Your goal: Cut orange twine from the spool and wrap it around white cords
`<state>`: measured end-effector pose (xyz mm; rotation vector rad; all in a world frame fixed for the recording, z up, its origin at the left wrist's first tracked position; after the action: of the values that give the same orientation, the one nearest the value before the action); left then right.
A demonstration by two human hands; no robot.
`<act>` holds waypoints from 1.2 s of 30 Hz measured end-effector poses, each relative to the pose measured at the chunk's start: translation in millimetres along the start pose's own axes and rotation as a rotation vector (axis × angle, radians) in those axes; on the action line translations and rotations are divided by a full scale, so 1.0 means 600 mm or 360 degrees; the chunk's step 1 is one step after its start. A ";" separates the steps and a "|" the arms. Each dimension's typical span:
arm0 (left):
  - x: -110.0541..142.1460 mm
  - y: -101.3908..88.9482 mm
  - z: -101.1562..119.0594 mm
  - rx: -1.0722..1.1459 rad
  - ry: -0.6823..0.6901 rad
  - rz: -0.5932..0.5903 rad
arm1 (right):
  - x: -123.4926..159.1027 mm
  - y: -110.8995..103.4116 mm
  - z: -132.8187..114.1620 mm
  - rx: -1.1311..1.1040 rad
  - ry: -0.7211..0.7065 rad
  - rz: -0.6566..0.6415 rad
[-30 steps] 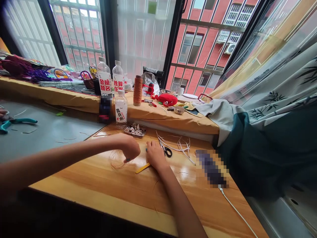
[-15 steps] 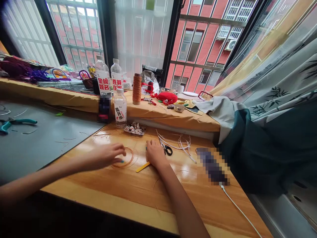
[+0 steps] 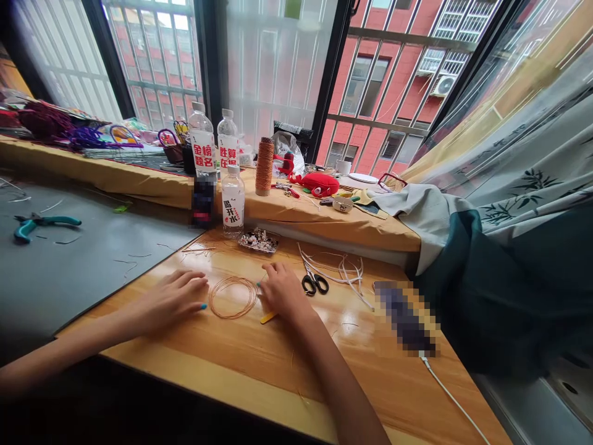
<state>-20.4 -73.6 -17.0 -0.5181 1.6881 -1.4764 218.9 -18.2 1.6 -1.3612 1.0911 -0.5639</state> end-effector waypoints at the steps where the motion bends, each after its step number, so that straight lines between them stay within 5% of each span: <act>1: 0.004 0.005 0.002 -0.0011 -0.0001 -0.0010 | 0.001 0.003 -0.002 -0.0028 -0.0015 -0.0022; 6: -0.004 0.023 0.026 0.0020 0.0054 -0.0035 | 0.001 0.017 -0.009 0.0021 -0.0043 -0.0061; 11: -0.023 0.035 0.004 0.0007 -0.0087 0.0092 | -0.004 0.000 -0.006 0.0040 0.0199 0.0080; 17: -0.008 0.026 0.015 0.0137 -0.0074 0.0008 | -0.008 -0.006 -0.001 -0.0642 0.0530 -0.0221; 21: -0.001 0.012 0.055 0.0282 0.0040 -0.0142 | -0.007 -0.001 -0.016 -0.0999 0.0475 -0.0441; 24: -0.013 0.002 0.057 0.0315 0.0043 -0.0099 | -0.009 -0.009 -0.008 -0.0871 0.0443 -0.0426; 29: -0.096 -0.007 0.028 0.0297 0.0225 -0.0001 | -0.009 -0.042 0.066 0.0183 0.0666 0.0214; 34: -0.231 0.038 0.051 0.0224 0.0625 -0.0188 | 0.004 -0.049 0.140 0.0523 0.0827 0.0440; 36: -0.278 0.065 0.067 0.0155 0.0630 -0.0254 | 0.008 -0.045 0.157 0.0561 0.0850 0.0468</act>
<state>116.3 36.1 -2.2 -0.3273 1.8961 -1.8616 309.4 18.4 12.7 -0.7374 1.5053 -0.8799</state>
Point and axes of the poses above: each hand's wrist, its own x-axis away from the middle knuckle, its own y-axis out of the palm, z = x × y, the point moved 2 cm from there along -x, towards the middle knuckle, and after that the axes turned 9 degrees about y, right-handed, at the moved point
